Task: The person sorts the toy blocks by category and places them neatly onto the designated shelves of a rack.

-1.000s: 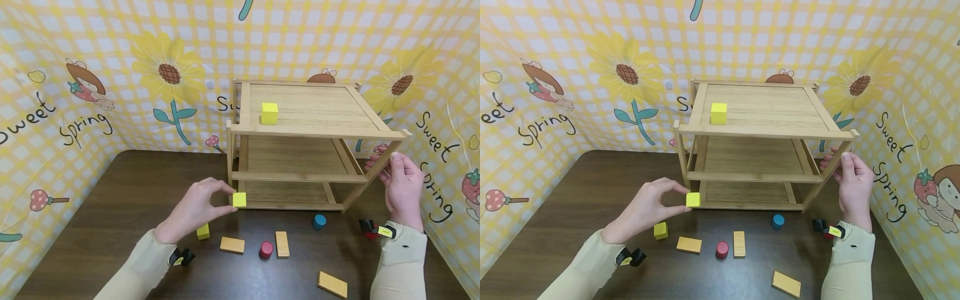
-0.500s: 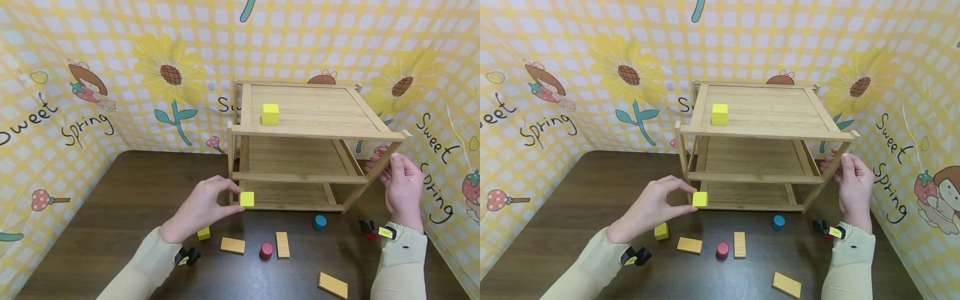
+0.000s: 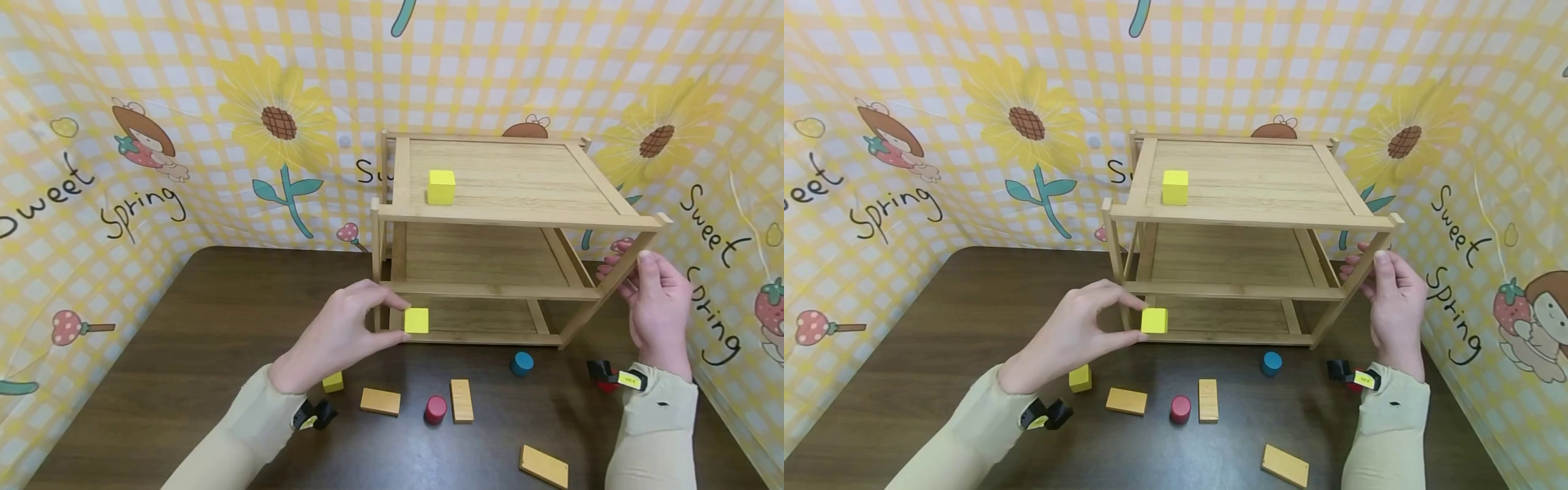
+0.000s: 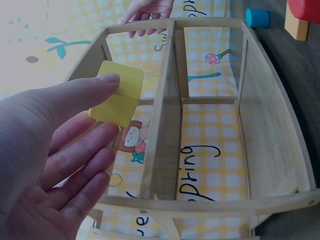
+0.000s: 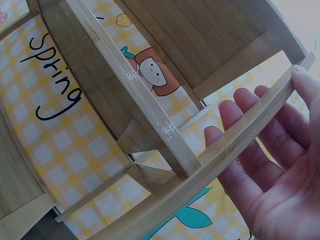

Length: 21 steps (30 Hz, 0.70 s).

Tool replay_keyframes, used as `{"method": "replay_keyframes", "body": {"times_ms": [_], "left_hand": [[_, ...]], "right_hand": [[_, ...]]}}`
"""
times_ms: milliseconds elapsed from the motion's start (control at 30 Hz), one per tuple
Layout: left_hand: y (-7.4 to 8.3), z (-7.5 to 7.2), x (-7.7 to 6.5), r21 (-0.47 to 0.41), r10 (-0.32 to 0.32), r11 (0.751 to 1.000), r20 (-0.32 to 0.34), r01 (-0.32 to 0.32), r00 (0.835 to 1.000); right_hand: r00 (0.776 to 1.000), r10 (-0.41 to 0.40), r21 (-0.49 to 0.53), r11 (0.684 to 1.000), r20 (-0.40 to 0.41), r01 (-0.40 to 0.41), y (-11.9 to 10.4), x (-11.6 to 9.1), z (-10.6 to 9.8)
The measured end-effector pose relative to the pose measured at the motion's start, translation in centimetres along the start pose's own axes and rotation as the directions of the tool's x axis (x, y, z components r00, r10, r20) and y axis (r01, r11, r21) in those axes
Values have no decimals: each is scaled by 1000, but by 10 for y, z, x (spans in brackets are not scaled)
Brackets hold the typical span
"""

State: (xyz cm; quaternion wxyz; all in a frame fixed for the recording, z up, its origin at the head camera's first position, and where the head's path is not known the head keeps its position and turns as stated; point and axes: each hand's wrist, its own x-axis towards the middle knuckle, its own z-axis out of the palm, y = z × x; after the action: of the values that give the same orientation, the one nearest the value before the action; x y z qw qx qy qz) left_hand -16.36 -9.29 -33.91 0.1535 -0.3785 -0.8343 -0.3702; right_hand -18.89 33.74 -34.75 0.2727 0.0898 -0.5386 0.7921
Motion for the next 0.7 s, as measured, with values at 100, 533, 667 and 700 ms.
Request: {"method": "replay_keyframes", "body": {"times_ms": [100, 533, 667, 700], "left_hand": [[4, 0, 4, -17, 18, 1000, -6, -18, 1000], [19, -1, 25, -36, 134, 990, -58, -136, 989], [23, -2, 29, -35, 141, 989, -66, -143, 988], [23, -2, 30, -35, 143, 989, -68, -145, 987]], "right_hand": [[1000, -2, 2, 1000, -1, 2, 0, 0, 0], [1000, -4, 2, 1000, 4, 4, 0, 0, 1], [1000, -6, 1, 1000, 2, 6, 0, 0, 0], [1000, -6, -2, 1000, 1, 6, 0, 0, 0]]}}
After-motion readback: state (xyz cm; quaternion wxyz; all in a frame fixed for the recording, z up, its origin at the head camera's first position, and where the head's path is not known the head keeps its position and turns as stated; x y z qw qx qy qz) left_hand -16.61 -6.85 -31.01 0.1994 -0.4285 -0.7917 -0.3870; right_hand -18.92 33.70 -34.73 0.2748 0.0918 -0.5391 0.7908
